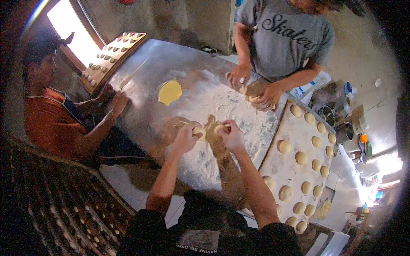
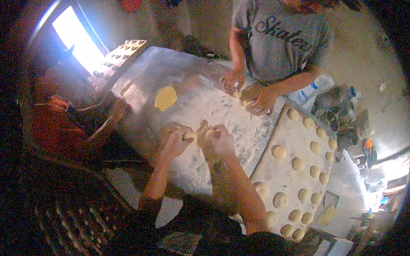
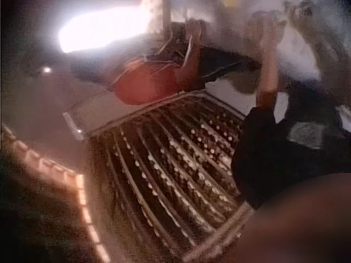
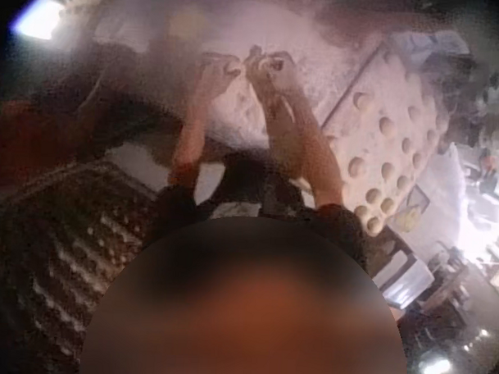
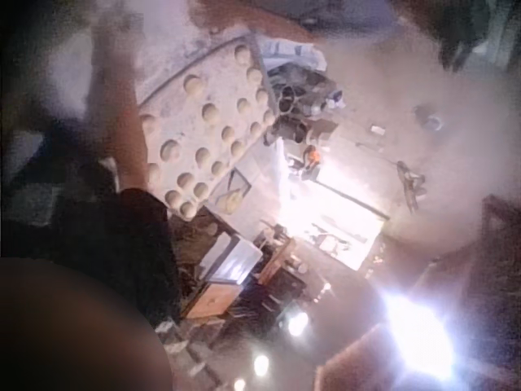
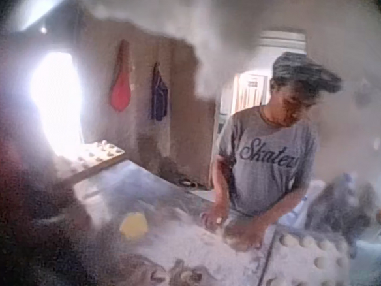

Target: The person shapes small dough pieces into ring forms by hand and places them onto a wooden board. They then carry the board to a multi-tiered rack and place it among other boards. The person returns to the table and continues shaping more dough pieces.

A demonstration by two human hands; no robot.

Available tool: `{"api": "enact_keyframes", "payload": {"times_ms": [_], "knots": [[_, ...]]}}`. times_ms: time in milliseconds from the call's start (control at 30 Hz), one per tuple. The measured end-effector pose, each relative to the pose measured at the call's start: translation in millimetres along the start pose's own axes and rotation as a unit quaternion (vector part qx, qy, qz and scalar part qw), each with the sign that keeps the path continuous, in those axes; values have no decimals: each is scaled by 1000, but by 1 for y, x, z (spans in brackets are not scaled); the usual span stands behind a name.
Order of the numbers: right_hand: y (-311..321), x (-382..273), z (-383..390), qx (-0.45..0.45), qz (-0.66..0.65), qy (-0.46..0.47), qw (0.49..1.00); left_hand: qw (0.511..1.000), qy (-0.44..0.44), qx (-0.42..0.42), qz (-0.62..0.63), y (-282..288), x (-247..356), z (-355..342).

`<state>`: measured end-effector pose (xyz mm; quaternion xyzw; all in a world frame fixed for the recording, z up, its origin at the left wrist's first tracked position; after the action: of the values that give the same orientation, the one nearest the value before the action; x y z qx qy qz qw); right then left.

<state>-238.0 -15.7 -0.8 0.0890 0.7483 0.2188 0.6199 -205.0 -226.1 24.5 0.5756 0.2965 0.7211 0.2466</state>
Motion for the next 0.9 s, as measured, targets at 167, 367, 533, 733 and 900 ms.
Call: {"api": "enact_keyframes", "payload": {"times_ms": [167, 367, 533, 733, 900], "knots": [[-37, -19, -34, 63, 393, 75, 914, 975, -26, 41, -216, 5, -21, -30], [-84, 22, -73, -35, 564, 159, 809, 961, -84, 132, -230, -40, -9, -61], [-88, 41, -78, -64, 481, 97, 869, 956, -134, 171, -197, -42, -8, -71], [-22, -10, -53, 60, 308, 69, 947, 977, -62, 173, -105, -1, -28, -58], [-33, -42, -33, -79, 342, 46, 935, 962, -83, 142, -218, 3, -48, -26]]}}
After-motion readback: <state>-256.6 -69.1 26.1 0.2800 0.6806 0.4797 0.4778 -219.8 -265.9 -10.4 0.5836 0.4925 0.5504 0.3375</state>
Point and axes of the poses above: each hand's wrist, its own z-axis away from the middle knuckle, its own y-axis out of the back of the hand, x = y × z, the point moved 6 cm from there along -z, towards the middle knuckle, and after that the axes turned 15 degrees about y, right-handed, at the moved point
